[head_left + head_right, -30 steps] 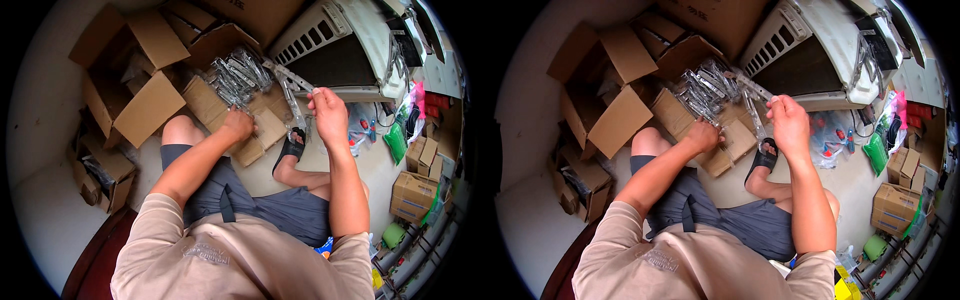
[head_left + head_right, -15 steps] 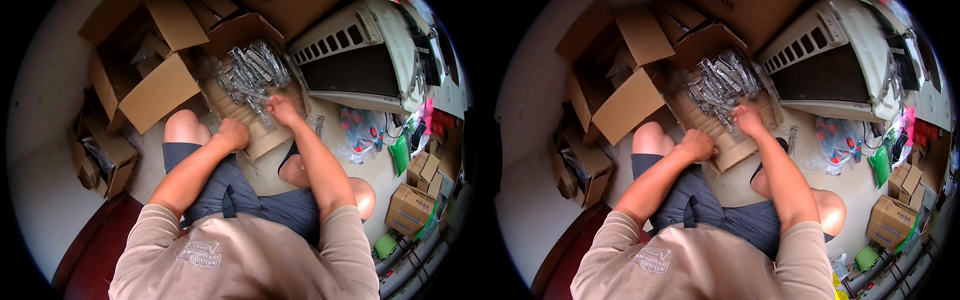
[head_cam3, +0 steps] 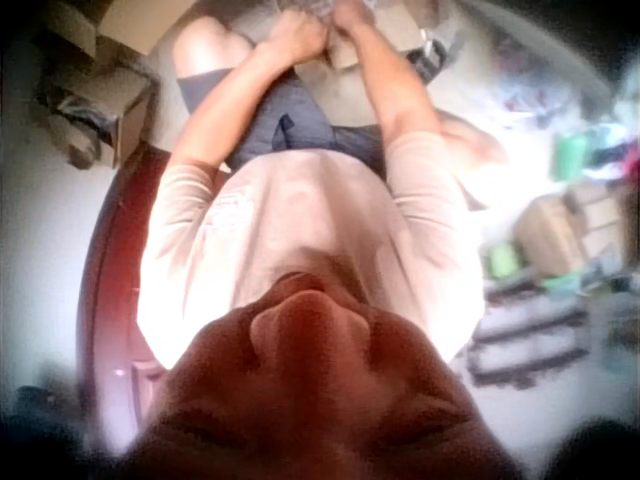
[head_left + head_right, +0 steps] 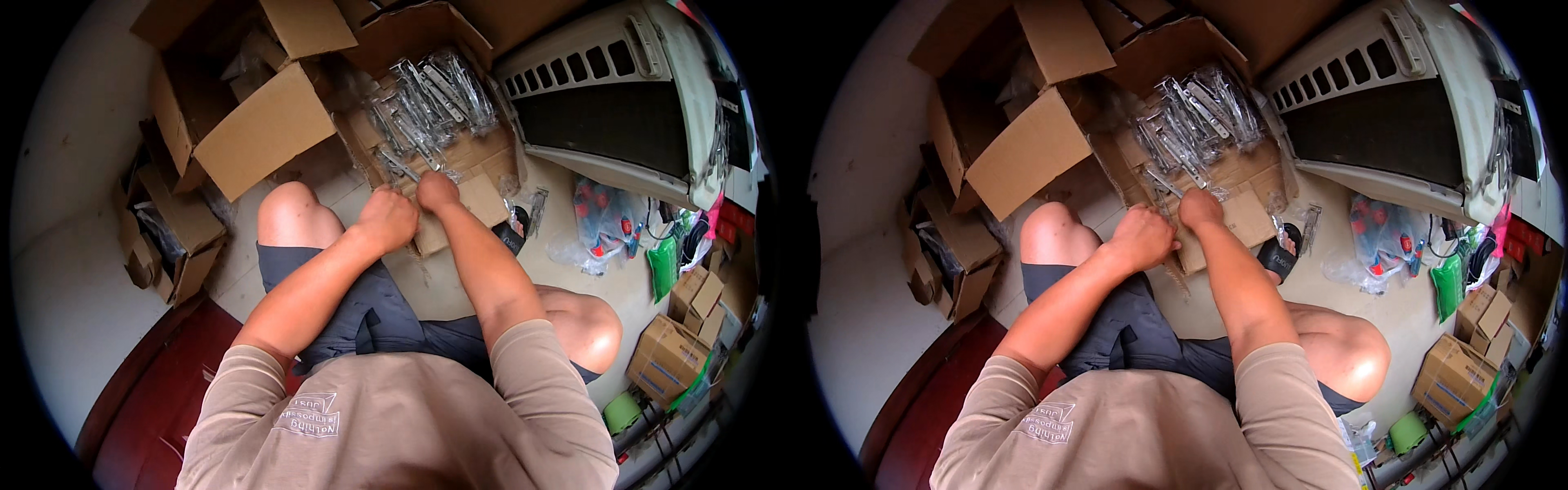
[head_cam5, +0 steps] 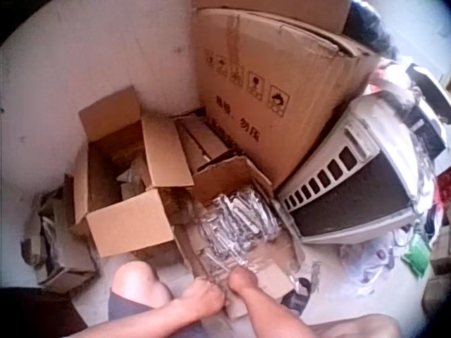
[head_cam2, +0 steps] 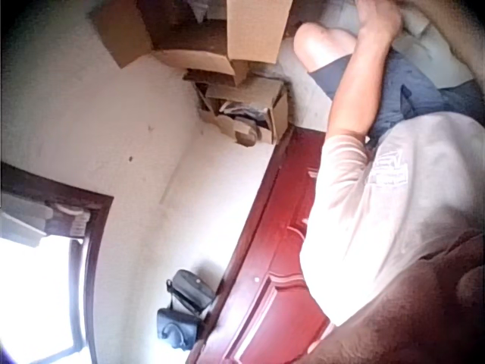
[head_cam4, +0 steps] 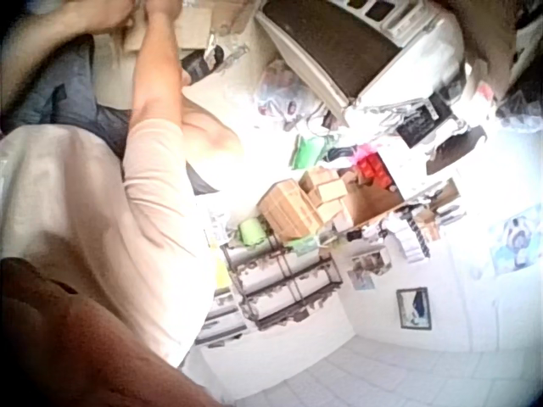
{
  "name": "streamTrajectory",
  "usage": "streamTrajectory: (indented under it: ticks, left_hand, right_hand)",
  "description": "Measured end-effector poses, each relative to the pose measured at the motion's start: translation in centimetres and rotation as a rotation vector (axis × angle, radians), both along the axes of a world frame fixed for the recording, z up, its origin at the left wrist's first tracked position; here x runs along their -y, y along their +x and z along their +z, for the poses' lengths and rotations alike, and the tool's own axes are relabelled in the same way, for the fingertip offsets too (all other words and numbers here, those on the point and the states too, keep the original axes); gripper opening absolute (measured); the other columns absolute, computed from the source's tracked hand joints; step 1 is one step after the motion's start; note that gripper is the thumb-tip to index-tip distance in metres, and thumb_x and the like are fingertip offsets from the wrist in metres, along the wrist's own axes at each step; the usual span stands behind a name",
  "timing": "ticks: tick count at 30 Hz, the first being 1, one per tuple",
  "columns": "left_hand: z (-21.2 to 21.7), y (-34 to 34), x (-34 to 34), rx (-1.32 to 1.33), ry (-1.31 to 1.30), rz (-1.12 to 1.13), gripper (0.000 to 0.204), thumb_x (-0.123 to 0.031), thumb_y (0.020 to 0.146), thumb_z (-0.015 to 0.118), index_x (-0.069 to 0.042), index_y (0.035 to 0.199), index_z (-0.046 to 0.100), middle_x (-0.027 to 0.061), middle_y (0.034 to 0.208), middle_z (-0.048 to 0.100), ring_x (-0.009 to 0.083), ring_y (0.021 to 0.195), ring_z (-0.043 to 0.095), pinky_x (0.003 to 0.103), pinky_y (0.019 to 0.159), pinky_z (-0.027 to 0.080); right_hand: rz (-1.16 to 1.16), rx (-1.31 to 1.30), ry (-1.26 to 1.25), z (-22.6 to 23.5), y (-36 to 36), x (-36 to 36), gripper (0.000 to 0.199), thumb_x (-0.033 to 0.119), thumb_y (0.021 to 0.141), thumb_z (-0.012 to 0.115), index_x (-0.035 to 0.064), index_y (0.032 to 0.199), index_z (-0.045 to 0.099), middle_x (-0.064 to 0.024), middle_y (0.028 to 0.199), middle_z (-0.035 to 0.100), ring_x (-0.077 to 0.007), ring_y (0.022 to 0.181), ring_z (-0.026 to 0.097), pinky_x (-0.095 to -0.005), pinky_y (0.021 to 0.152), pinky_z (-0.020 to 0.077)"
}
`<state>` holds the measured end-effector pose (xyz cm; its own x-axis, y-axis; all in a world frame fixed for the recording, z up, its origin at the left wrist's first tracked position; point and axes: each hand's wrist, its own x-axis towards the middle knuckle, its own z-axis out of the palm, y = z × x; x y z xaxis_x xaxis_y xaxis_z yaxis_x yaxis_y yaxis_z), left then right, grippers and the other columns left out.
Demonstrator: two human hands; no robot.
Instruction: The person picks up metal hinge components from a large bin and a box, opening some of them to check their range of motion and kemudian placing them into smaller cardboard boxes.
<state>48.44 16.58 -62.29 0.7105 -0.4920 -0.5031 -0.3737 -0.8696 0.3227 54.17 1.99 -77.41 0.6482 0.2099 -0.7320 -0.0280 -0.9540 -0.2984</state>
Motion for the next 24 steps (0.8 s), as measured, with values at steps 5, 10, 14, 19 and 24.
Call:
streamTrajectory:
  ticks: [5,10,14,19,24]
  left_hand:
    - [0.2,0.4,0.6,0.0,-0.02,0.042,0.037,-0.044,0.096,0.068,-0.01,0.089,0.08,0.0106,0.09,0.078,0.0288,0.095,0.074,0.043,0.085,0.052]
    - [0.4,0.2,0.6,0.005,-0.023,0.071,0.033,-0.041,0.098,0.068,-0.011,0.092,0.078,0.0097,0.09,0.077,0.028,0.095,0.074,0.042,0.086,0.052]
    - [-0.1,-0.5,0.8,0.126,-0.078,0.103,0.028,-0.038,0.095,0.069,-0.012,0.091,0.078,0.0089,0.088,0.078,0.0273,0.089,0.075,0.041,0.086,0.051]
    - [-0.6,-0.7,0.8,0.171,-0.127,0.129,0.027,-0.035,0.094,0.069,-0.011,0.086,0.078,0.0095,0.084,0.078,0.0275,0.087,0.075,0.041,0.085,0.051]
    - [-0.9,-0.3,1.0,0.122,-0.104,0.127,0.027,-0.034,0.094,0.069,-0.012,0.084,0.08,0.0107,0.082,0.078,0.0282,0.083,0.075,0.041,0.083,0.052]
  right_hand:
    - [-0.232,0.189,-0.084,-0.5,2.1,1.0,0.035,0.022,0.098,0.057,0.0068,0.125,0.072,-0.0229,0.127,0.073,-0.0397,0.121,0.069,-0.0496,0.102,0.0547]
    - [-0.262,0.202,-0.067,-0.9,2.2,0.3,0.037,0.025,0.096,0.064,0.0054,0.127,0.068,-0.0225,0.128,0.071,-0.0396,0.128,0.065,-0.0492,0.105,0.0533]
    - [-0.209,0.289,-0.132,-2.4,1.5,-0.1,0.031,0.019,0.102,0.049,0.005,0.12,0.069,-0.022,0.125,0.071,-0.0414,0.113,0.072,-0.0503,0.095,0.0585]
    - [-0.227,0.204,-0.053,-3.2,2.3,0.5,0.033,0.026,0.091,0.07,0.005,0.116,0.07,-0.0207,0.116,0.076,-0.0403,0.105,0.074,-0.0504,0.093,0.0581]
    - [-0.193,0.143,0.186,-0.5,3.4,1.0,0.031,0.03,0.09,0.073,0.0088,0.113,0.076,-0.0173,0.105,0.078,-0.0368,0.1,0.075,-0.0456,0.088,0.0578]
